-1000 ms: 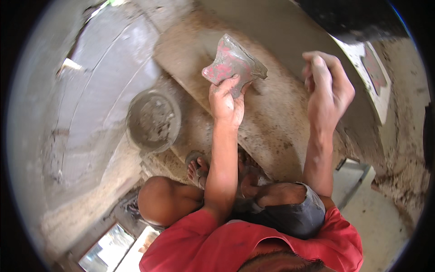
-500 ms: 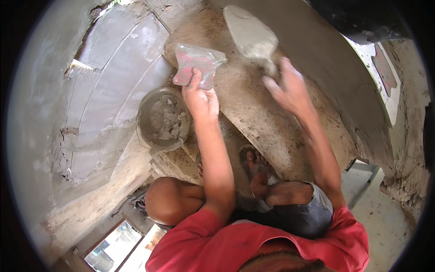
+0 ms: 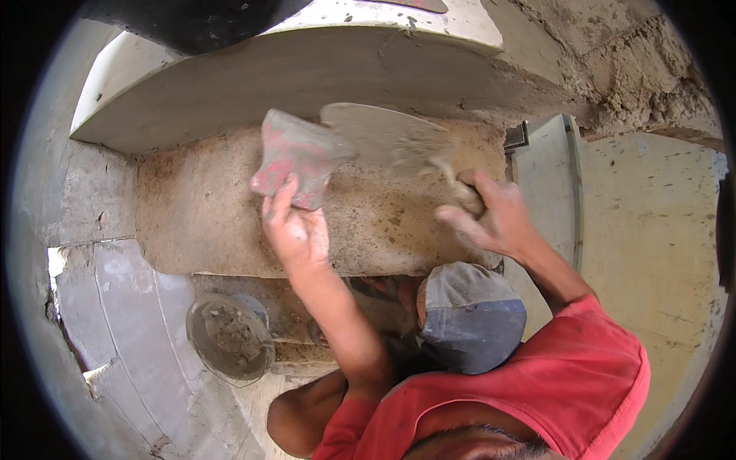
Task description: The person scoops wet cement from a bowl and applies it to a stair tread using a trowel and a float. They repeatedly smooth and level the surface, occasionally dipping the float into a bucket of water to aid in finishing.
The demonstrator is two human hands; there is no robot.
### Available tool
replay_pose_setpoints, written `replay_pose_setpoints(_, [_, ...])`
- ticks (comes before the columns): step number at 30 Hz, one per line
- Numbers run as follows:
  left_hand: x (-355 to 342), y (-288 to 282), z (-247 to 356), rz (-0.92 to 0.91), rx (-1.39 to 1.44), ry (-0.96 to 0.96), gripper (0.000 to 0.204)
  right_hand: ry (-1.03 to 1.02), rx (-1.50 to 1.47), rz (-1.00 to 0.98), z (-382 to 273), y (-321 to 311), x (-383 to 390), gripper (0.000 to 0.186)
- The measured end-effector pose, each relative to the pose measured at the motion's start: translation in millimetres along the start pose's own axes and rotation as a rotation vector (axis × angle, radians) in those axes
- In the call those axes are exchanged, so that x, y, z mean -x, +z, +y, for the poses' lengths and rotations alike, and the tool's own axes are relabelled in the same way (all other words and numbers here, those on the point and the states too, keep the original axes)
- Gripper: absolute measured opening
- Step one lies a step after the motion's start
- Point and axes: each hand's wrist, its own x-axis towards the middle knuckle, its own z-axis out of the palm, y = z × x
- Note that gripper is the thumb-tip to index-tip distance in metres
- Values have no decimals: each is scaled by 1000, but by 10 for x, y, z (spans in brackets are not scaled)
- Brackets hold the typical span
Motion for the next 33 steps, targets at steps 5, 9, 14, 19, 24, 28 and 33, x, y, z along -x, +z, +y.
replay_pose_setpoints(5, [14, 198, -244, -91, -17, -93, 53, -192, 158, 280, 267, 34, 440, 42])
replay_pose_setpoints(9, [26, 295, -344, -209, 28, -172, 50, -156, 287, 304, 331, 123, 595, 41])
replay_pose_setpoints(14, [53, 292, -461, -300, -62, -177, 35, -131, 316, 327, 379, 168, 548, 38])
replay_pose_setpoints(19, [117, 218, -537, -405, -187, -237, 31, -89, 254, 371, 469, 187, 360, 39])
replay_pose_setpoints(24, [20, 92, -490, -428, -290, -327, 29, -92, 163, 365, 701, 23, -36, 37])
replay_pose_setpoints(28, [-31, -17, -506, -333, -337, -331, 29, -64, 128, 401, 976, -404, -149, 36])
replay_pose_setpoints(33, [-95, -134, -457, -254, -272, -333, 29, -1, 34, 520, 980, -649, 96, 37])
